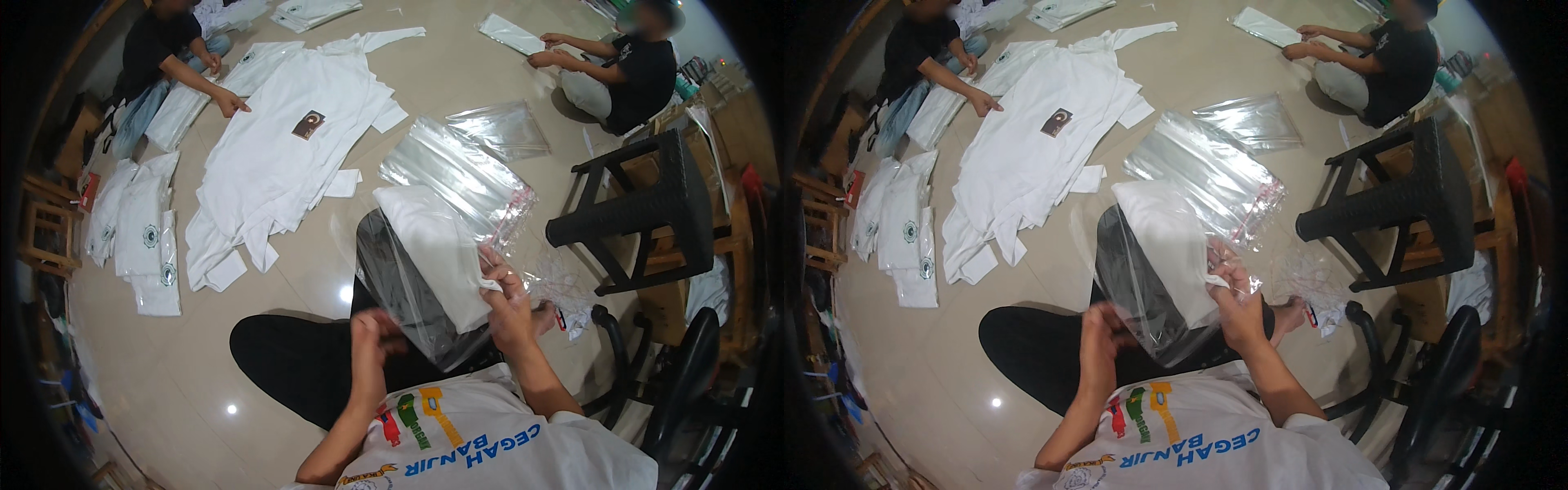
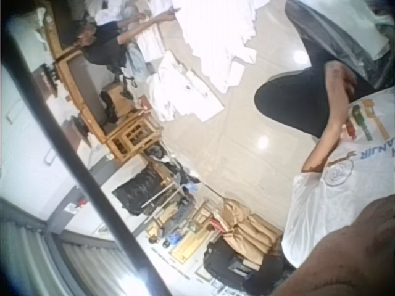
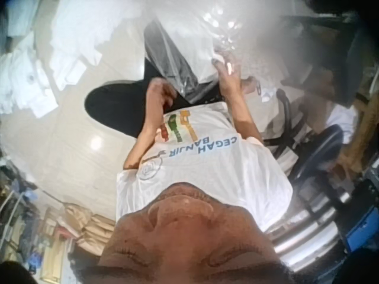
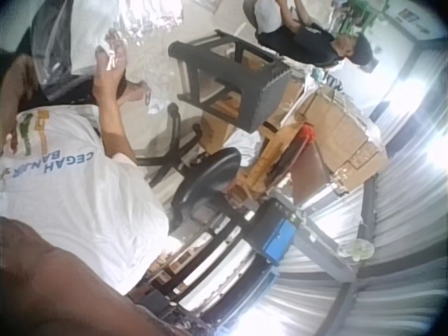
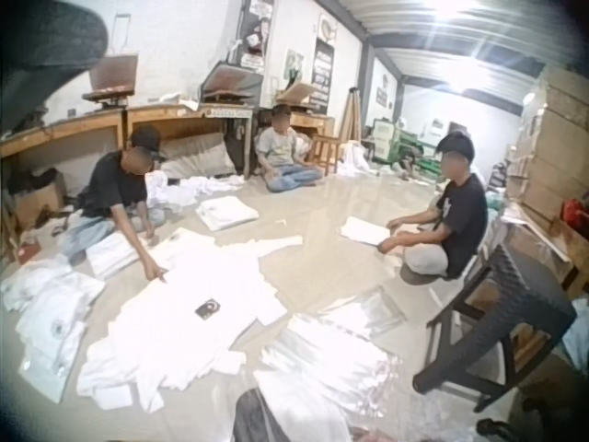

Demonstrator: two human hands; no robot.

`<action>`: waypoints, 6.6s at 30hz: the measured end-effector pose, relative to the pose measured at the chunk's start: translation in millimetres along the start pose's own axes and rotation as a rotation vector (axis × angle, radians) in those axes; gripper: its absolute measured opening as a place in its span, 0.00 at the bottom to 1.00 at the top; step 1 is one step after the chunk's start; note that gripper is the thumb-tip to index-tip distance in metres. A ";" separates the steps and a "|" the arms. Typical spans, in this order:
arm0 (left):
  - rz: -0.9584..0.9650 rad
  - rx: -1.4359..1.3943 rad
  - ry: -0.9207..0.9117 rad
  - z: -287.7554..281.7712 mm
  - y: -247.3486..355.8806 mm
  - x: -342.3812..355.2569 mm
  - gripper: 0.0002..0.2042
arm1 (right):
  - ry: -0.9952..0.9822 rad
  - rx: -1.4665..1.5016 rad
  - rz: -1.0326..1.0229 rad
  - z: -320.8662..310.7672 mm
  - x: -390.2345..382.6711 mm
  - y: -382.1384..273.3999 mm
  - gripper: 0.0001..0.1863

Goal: The person folds white t-shirts by hand and places each folded shirt into a clear plastic bag. The person sits on the floor surrounded by stacks of t-shirts and plastic bags, repeating the folding and bagging process for multiple shirts.

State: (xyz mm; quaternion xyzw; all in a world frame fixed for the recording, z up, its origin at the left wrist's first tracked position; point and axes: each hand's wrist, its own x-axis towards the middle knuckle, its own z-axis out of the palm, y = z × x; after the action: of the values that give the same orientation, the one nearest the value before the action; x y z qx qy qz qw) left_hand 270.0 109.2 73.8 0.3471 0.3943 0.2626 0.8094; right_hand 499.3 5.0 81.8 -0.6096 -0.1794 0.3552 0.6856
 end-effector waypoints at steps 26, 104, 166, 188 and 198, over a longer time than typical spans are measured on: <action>0.331 -0.367 -0.041 54.9 3.0 103.8 0.33 | -0.444 -1.118 -0.365 66.0 105.5 50.7 0.44; 0.110 -0.547 0.345 -19.6 0.3 90.0 0.24 | -0.912 -1.338 -0.581 100.4 67.5 31.8 0.41; 0.918 0.396 -0.127 26.8 268.2 110.4 0.12 | -0.348 -0.388 -0.461 52.1 138.6 -230.3 0.16; 0.998 1.259 -0.206 -80.5 -1.2 -37.2 0.12 | -0.502 -0.935 -0.298 -85.8 -36.4 -75.3 0.14; 1.013 1.244 -0.086 -98.4 -14.7 -37.0 0.13 | -0.520 -0.845 -0.477 -11.8 -20.9 -68.0 0.13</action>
State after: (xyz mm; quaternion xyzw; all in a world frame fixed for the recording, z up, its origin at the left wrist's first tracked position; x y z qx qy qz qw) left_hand 171.2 109.2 35.3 0.8811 0.2316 0.3163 0.2646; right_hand 511.2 -18.4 149.0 -0.6663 -0.6030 0.2257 0.3760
